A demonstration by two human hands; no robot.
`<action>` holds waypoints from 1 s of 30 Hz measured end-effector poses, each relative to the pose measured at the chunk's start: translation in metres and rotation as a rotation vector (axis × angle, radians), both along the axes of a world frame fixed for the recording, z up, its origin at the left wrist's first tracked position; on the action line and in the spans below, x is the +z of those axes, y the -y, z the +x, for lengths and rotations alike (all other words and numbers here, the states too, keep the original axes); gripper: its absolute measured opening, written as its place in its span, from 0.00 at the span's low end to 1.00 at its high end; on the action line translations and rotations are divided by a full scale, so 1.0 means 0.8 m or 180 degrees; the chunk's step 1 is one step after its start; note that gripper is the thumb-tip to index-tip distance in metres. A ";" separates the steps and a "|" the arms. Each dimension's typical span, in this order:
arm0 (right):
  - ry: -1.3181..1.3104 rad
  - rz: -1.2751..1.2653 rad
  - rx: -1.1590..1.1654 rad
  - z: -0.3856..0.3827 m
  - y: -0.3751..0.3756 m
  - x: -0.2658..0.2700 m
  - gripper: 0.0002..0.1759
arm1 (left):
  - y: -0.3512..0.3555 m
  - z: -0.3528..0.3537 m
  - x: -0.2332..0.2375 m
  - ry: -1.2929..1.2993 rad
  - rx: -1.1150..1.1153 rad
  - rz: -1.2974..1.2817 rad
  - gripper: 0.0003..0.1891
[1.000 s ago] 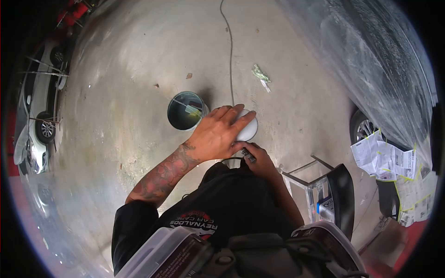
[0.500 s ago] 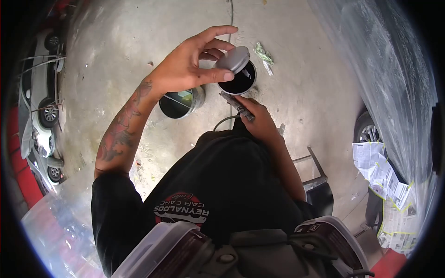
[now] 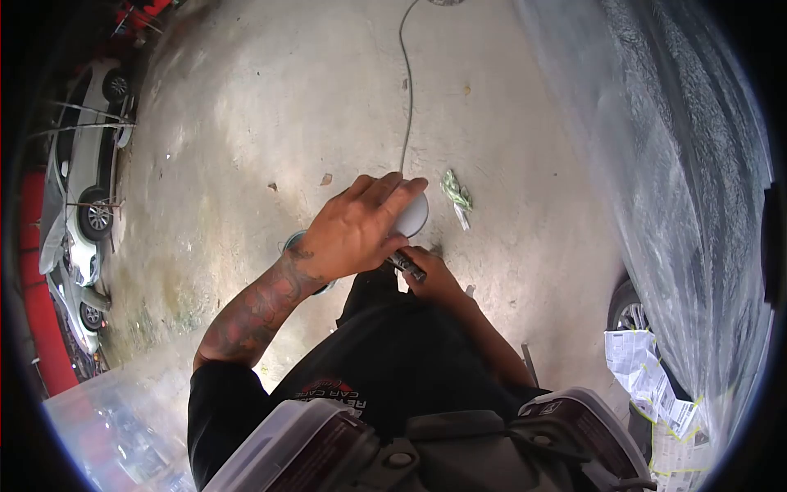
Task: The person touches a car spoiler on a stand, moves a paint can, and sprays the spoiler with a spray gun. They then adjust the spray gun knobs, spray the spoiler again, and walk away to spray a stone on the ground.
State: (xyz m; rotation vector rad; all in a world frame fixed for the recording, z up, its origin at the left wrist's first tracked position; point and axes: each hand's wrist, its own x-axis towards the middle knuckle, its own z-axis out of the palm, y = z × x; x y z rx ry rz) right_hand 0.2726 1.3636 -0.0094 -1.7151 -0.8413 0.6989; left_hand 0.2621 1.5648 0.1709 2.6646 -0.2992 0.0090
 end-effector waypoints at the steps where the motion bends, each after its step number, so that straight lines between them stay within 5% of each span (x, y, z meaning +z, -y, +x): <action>1: 0.0062 -0.0028 0.0031 0.007 -0.007 0.000 0.40 | -0.010 0.007 -0.002 -0.0041 0.0031 0.0046 0.41; 3: 0.0191 -0.0092 0.0087 0.028 -0.024 0.004 0.41 | -0.037 0.025 -0.011 0.0022 -0.0049 0.0052 0.37; 4: -0.0062 -0.0478 0.0197 0.044 -0.033 0.019 0.33 | -0.051 0.036 -0.016 0.0053 -0.0086 0.0055 0.35; 6: -0.0066 -0.0386 0.0239 0.073 -0.053 0.008 0.39 | -0.074 0.063 -0.015 -0.0110 -0.0053 0.0014 0.32; 23: 0.0344 -0.1021 0.0145 0.377 -0.244 0.033 0.38 | -0.281 0.361 0.004 -0.0127 -0.0497 0.0232 0.35; 30: 0.0233 -0.0169 -0.0362 0.560 -0.273 0.039 0.35 | -0.303 0.539 -0.005 0.0417 -0.0102 -0.0467 0.42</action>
